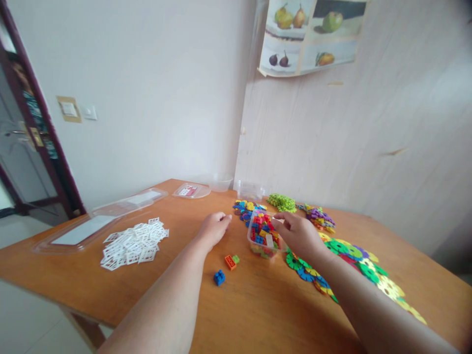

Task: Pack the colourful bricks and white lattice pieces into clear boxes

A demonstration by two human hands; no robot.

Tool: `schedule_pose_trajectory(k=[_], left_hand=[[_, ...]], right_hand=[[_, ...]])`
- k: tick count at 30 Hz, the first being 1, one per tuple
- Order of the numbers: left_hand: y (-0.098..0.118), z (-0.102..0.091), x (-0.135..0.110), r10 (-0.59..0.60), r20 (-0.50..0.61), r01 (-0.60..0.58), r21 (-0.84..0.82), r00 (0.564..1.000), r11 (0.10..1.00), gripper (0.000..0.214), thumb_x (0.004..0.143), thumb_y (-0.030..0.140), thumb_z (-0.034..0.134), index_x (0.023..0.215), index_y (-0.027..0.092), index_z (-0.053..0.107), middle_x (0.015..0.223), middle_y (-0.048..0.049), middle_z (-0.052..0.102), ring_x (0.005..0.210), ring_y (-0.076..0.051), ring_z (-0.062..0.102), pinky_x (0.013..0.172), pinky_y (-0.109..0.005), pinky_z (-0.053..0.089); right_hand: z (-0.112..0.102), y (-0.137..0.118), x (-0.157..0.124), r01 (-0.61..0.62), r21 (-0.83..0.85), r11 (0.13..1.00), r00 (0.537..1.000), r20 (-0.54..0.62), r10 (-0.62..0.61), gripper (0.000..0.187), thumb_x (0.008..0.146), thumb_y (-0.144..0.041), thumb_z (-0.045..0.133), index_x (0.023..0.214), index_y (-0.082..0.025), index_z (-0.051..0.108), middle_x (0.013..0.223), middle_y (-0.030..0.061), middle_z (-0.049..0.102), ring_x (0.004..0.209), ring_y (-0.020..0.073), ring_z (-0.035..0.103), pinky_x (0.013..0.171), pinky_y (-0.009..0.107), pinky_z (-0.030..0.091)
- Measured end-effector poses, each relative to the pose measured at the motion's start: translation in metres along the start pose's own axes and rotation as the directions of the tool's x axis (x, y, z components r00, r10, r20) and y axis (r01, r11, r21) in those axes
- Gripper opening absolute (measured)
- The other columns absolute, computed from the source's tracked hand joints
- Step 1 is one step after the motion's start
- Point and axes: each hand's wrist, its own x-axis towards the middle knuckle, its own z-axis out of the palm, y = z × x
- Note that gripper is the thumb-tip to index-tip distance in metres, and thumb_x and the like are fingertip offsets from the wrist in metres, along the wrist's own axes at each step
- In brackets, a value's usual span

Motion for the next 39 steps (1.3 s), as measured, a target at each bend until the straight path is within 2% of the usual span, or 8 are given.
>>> schedule_pose_trajectory(k=[5, 9, 12, 16, 20, 23, 34, 39], left_hand=[[0.004, -0.002, -0.002, 0.015, -0.003, -0.015, 0.018, 1.0, 1.0, 0.04, 0.085, 0.055, 0.049, 0.069, 0.02, 0.062, 0.066, -0.0025, 0.067, 0.062, -0.017, 0.059, 0.057, -0.026, 0.037], [0.005, -0.002, -0.002, 0.021, -0.009, -0.021, 0.031, 1.0, 0.999, 0.039, 0.085, 0.054, 0.05, 0.073, 0.02, 0.064, 0.067, -0.0034, 0.069, 0.063, -0.018, 0.061, 0.057, -0.027, 0.038], [0.005, -0.001, -0.001, 0.005, -0.006, -0.005, 0.032, 1.0, 0.999, 0.039, 0.085, 0.054, 0.049, 0.075, 0.02, 0.064, 0.067, -0.0036, 0.069, 0.062, -0.018, 0.061, 0.057, -0.026, 0.038], [0.003, -0.001, 0.0, 0.018, 0.007, -0.018, 0.028, 1.0, 0.999, 0.039, 0.085, 0.054, 0.049, 0.072, 0.02, 0.063, 0.067, -0.0038, 0.069, 0.062, -0.017, 0.061, 0.057, -0.026, 0.038], [0.003, -0.001, -0.001, 0.035, 0.011, -0.035, 0.039, 0.999, 0.999, 0.039, 0.086, 0.053, 0.049, 0.069, 0.02, 0.061, 0.066, -0.0034, 0.069, 0.062, -0.017, 0.061, 0.057, -0.026, 0.038], [0.005, -0.001, -0.002, 0.035, 0.009, -0.036, 0.046, 0.999, 0.998, 0.039, 0.086, 0.053, 0.049, 0.069, 0.02, 0.061, 0.068, -0.0034, 0.07, 0.064, -0.018, 0.062, 0.056, -0.026, 0.037], [0.004, 0.0, 0.0, -0.014, 0.012, 0.013, 0.051, 1.0, 0.999, 0.038, 0.085, 0.054, 0.049, 0.075, 0.02, 0.064, 0.068, -0.0031, 0.07, 0.063, -0.017, 0.061, 0.057, -0.026, 0.037], [0.005, -0.001, -0.002, -0.003, 0.009, 0.002, 0.048, 1.0, 0.999, 0.039, 0.085, 0.054, 0.049, 0.077, 0.019, 0.065, 0.068, -0.0031, 0.069, 0.062, -0.017, 0.06, 0.056, -0.026, 0.036]], right_hand=[[-0.004, -0.03, -0.016, 0.155, 0.105, 0.982, 0.986, -0.073, -0.148, 0.026, 0.094, -0.038, 0.047, 0.098, -0.023, 0.069, 0.075, 0.0005, 0.065, 0.067, 0.0148, 0.059, 0.061, 0.025, 0.041], [0.003, -0.064, -0.04, 0.365, 0.197, 0.91, 0.925, 0.036, -0.379, 0.022, 0.097, -0.027, 0.044, 0.099, -0.022, 0.065, 0.089, 0.0031, 0.067, 0.082, 0.0147, 0.062, 0.073, 0.025, 0.044], [0.013, -0.082, -0.053, 0.448, 0.156, 0.88, 0.858, 0.201, -0.472, 0.022, 0.097, -0.021, 0.042, 0.101, -0.021, 0.063, 0.092, 0.0042, 0.068, 0.085, 0.0148, 0.063, 0.074, 0.024, 0.044], [0.025, -0.094, -0.056, 0.452, -0.032, 0.891, 0.836, 0.364, -0.411, 0.019, 0.095, -0.024, 0.044, 0.102, -0.022, 0.062, 0.091, 0.0055, 0.071, 0.085, 0.0185, 0.066, 0.071, 0.027, 0.043], [0.031, -0.096, -0.053, 0.424, -0.175, 0.888, 0.845, 0.43, -0.319, 0.024, 0.097, -0.033, 0.041, 0.108, -0.023, 0.06, 0.09, 0.0064, 0.073, 0.078, 0.0212, 0.068, 0.064, 0.029, 0.041], [0.032, -0.096, -0.053, 0.436, -0.21, 0.875, 0.832, 0.463, -0.304, 0.026, 0.098, -0.036, 0.038, 0.104, -0.024, 0.061, 0.089, 0.0051, 0.073, 0.074, 0.0208, 0.067, 0.062, 0.029, 0.04], [0.024, -0.09, -0.055, 0.353, -0.038, 0.935, 0.834, 0.465, -0.296, 0.026, 0.087, -0.044, 0.06, 0.096, -0.021, 0.065, 0.089, 0.0045, 0.072, 0.078, 0.0176, 0.064, 0.065, 0.025, 0.04], [-0.004, -0.081, -0.044, 0.279, 0.075, 0.957, 0.906, 0.312, -0.288, 0.024, 0.085, -0.037, 0.061, 0.104, -0.023, 0.065, 0.082, -0.0004, 0.068, 0.067, 0.0121, 0.058, 0.058, 0.023, 0.036]])
